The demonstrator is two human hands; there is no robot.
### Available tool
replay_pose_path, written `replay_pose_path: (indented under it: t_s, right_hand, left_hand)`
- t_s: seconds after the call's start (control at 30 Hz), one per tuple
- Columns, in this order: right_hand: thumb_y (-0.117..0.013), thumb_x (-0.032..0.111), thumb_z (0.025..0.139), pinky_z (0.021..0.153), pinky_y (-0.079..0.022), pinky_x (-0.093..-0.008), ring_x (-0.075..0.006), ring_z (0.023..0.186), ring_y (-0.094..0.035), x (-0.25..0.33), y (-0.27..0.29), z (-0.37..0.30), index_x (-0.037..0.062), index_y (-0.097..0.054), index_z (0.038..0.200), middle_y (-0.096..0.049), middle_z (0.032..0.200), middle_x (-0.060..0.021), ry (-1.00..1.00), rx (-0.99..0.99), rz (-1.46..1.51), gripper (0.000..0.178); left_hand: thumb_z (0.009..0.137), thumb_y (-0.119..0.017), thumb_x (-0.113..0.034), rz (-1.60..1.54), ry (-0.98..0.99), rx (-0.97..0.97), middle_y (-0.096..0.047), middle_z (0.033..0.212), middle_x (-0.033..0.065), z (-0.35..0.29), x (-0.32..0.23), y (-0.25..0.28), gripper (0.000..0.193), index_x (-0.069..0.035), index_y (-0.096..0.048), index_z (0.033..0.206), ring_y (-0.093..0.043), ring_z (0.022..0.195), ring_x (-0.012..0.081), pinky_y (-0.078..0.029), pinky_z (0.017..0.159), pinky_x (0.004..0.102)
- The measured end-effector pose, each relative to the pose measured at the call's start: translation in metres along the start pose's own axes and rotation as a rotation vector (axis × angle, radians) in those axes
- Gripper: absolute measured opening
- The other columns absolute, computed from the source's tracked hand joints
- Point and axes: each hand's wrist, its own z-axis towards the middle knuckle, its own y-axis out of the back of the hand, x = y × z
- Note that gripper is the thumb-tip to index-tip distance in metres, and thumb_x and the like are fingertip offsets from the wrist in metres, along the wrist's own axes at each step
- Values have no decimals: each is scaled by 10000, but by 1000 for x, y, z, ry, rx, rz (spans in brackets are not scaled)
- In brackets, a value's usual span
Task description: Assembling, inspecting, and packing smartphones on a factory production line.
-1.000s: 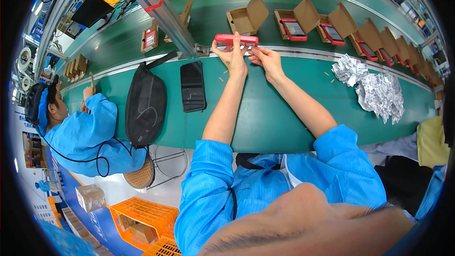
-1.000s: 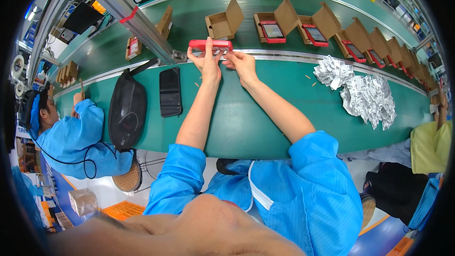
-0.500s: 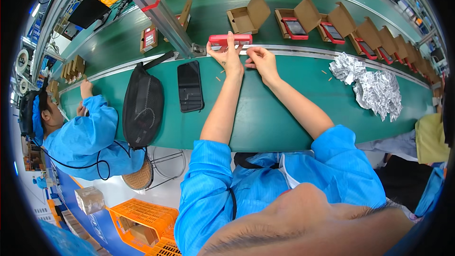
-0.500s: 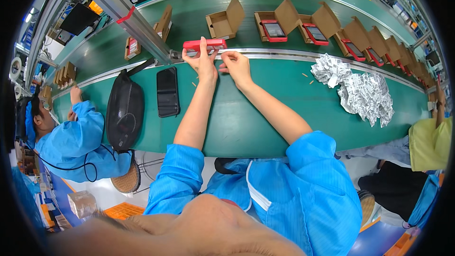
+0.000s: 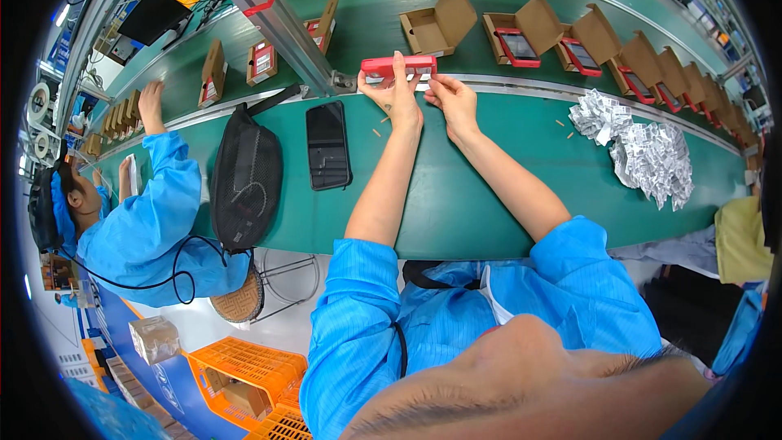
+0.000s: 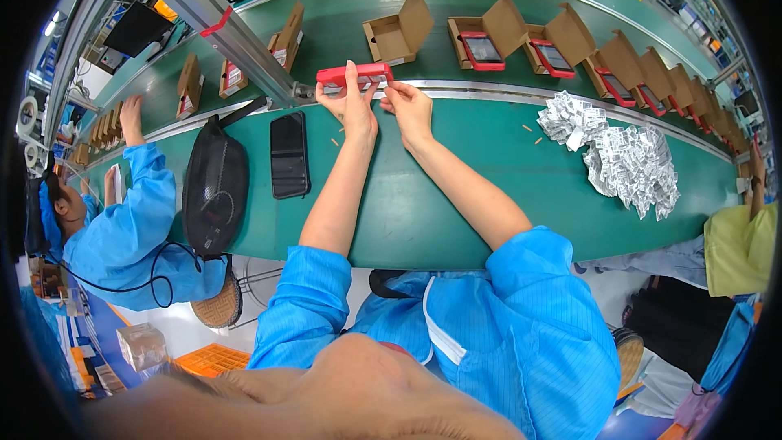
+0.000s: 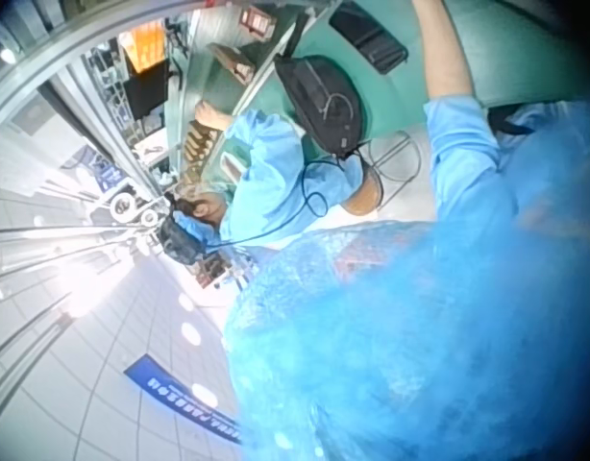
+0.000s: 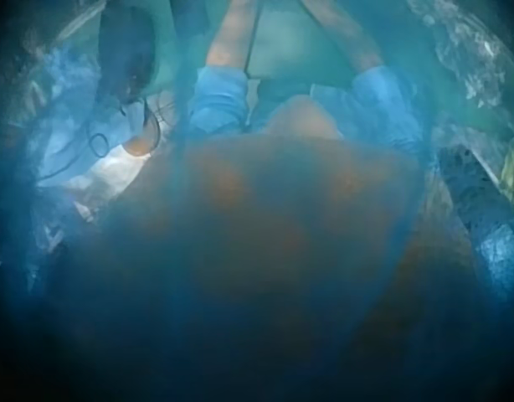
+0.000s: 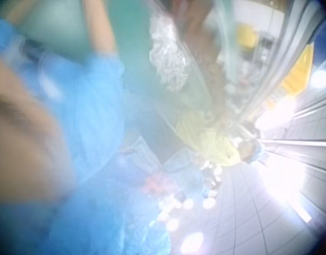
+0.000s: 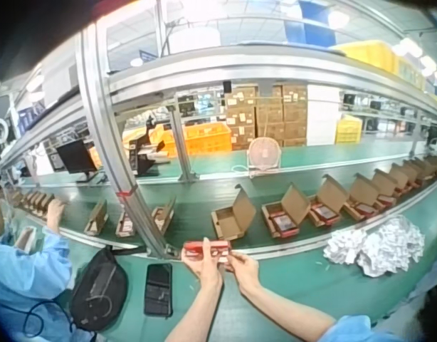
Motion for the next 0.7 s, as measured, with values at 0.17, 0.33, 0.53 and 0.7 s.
replay_pose_path:
  t_s: [0.17, 0.33, 0.53, 0.7]
  right_hand:
    - [-625, 52, 846, 676, -537, -249, -128, 741, -605, 1, -2, -1, -64, -590, 1037, -628, 884, -85, 21, -17, -5, 226]
    - [-614, 40, 844, 655, -533, -243, -125, 727, -608, 2, -6, -4, -60, -591, 1035, -629, 887, -90, 45, -37, -15, 216]
    - [-648, 53, 792, 683, -491, -301, -180, 799, -589, 23, -4, -7, 32, -613, 991, -594, 917, -60, 729, 44, -624, 204]
    - [-640, 39, 687, 761, -437, -337, -204, 863, -552, 49, 8, 8, 88, -602, 987, -549, 928, -41, 1410, 269, -1248, 306]
  left_hand:
    - [772, -739, -193, -1, -3, 6, -420, 1161, 160, 1, 1, 0, 730, -158, -182, 1243, -521, 1001, 270, -555, 727, 456]
    - [768, -745, -205, -7, -9, 18, -420, 1164, 160, 3, 4, 2, 736, -156, -181, 1239, -518, 1011, 269, -553, 737, 464]
    - [753, -755, -203, 3, -5, -24, -391, 1117, 167, 2, 1, 1, 751, -139, -198, 1252, -522, 982, 246, -578, 713, 408]
    - [731, -777, -212, 92, -72, -32, -390, 1124, 148, -1, 2, -2, 768, -133, -213, 1246, -520, 956, 231, -567, 672, 363]
